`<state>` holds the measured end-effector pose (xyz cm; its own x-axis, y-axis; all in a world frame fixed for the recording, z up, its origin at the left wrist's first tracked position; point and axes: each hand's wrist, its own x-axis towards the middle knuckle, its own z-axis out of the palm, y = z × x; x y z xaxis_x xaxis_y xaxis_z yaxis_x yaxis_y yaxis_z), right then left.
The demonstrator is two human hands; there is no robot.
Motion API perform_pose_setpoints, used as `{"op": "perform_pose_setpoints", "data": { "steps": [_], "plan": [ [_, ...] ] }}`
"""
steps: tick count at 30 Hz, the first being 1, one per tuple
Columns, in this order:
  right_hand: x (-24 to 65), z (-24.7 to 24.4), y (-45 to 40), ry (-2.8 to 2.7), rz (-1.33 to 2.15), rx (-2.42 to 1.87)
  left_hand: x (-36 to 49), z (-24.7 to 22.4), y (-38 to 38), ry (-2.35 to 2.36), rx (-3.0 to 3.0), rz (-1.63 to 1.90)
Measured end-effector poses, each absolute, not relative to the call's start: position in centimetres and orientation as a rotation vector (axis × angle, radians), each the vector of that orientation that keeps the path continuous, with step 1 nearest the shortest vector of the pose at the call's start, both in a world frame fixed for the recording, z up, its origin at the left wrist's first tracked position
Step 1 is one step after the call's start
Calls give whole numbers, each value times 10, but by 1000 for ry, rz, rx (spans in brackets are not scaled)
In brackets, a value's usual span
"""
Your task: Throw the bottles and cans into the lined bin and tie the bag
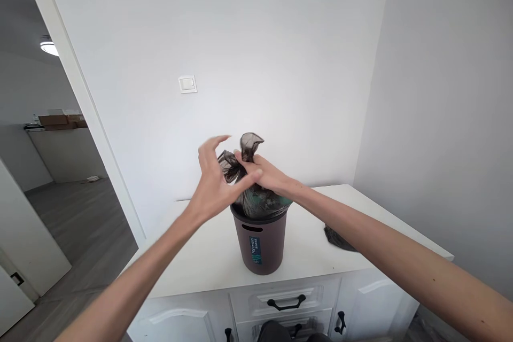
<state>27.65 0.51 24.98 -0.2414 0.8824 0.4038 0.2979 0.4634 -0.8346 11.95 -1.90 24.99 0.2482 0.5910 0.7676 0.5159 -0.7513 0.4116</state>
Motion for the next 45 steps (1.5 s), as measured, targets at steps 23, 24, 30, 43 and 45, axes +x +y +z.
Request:
{"op": "perform_pose_setpoints", "data": {
  "steps": [23, 24, 30, 43, 45],
  "plan": [
    [364, 272, -15, -2248, 678, -908, 155, 226, 25, 780, 1840, 1200],
    [367, 270, -14, -2247, 634, -898, 155, 226, 25, 783, 1796, 1194],
    [365, 253, -4, -2001, 423, -887, 158, 227, 22, 800, 1734, 1244],
    [326, 232, 6, -1674, -181, -919, 159, 236, 1, 940, 1718, 1165],
    [323, 231, 7, -1686, -266, -916, 162, 242, 0, 882, 1623, 1210]
  ]
}}
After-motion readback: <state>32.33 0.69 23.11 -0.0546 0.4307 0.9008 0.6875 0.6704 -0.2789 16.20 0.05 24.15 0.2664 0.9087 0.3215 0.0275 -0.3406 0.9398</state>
